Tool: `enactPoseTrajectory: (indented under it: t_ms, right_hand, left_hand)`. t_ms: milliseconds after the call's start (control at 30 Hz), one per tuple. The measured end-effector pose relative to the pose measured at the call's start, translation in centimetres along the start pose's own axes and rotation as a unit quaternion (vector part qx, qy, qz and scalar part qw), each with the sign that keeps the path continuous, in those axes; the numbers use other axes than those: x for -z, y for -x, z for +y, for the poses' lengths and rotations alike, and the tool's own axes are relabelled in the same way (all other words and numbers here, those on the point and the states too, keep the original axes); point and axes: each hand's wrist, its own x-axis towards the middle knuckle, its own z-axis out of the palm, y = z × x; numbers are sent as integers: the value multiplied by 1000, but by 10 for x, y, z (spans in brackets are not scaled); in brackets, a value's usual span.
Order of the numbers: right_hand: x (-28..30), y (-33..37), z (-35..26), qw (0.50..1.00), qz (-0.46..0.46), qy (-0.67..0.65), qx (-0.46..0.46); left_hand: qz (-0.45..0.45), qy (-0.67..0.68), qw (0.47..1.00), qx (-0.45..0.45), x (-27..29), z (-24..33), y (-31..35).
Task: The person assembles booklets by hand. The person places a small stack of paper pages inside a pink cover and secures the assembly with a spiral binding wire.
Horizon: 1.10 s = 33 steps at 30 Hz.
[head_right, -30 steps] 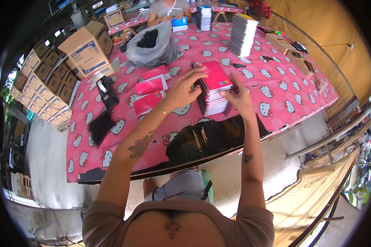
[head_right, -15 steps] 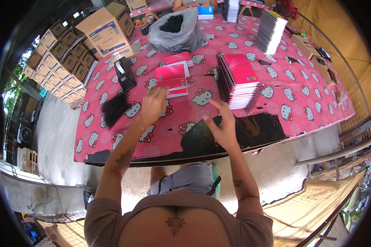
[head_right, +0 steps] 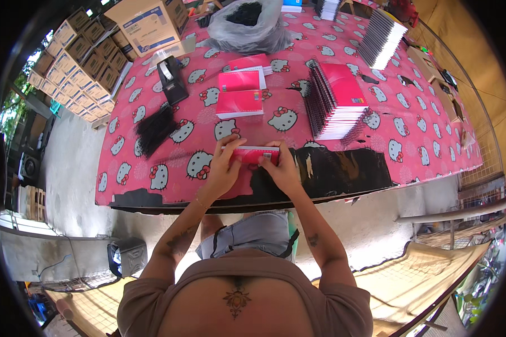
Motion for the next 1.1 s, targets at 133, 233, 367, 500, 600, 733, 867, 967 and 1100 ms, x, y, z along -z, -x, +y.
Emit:
enactPoseTrajectory:
  t_ms: [133, 233, 367, 500, 600, 733, 867, 967, 1100]
  right_hand:
    - [-2, -6, -9, 998, -27, 49, 19]
    - [2, -4, -17, 995, -91, 34, -26]
    - [0, -9, -10, 989, -114, -30, -86]
    - [4, -1, -14, 995, -77, 69, -9]
    - [-5, 1, -10, 995, -84, 58, -10]
    - [-9, -6, -7, 994, -96, 41, -23]
    - [-7, -5, -2, 994, -101, 33, -26]
    - [-6, -4, -3, 994, -106, 23, -20]
    - [-7, -2, -4, 994, -100, 30, -12]
  left_hand:
    - [23, -51, 998, -25, -7, -8, 8]
    - [-6, -41, 999, -3, -1, -8, 12]
    - [-31, -3, 1000, 3, 15, 0, 12]
    - [88, -222, 971, 26, 70, -6, 8]
    - [-1, -436, 899, 36, 120, -49, 26]
    - [59, -260, 964, 9, 102, -22, 29]
    - [57, -87, 994, 38, 80, 12, 25]
    - [72, -90, 993, 41, 71, 11, 19]
    - [89, -92, 990, 57, 66, 7, 17]
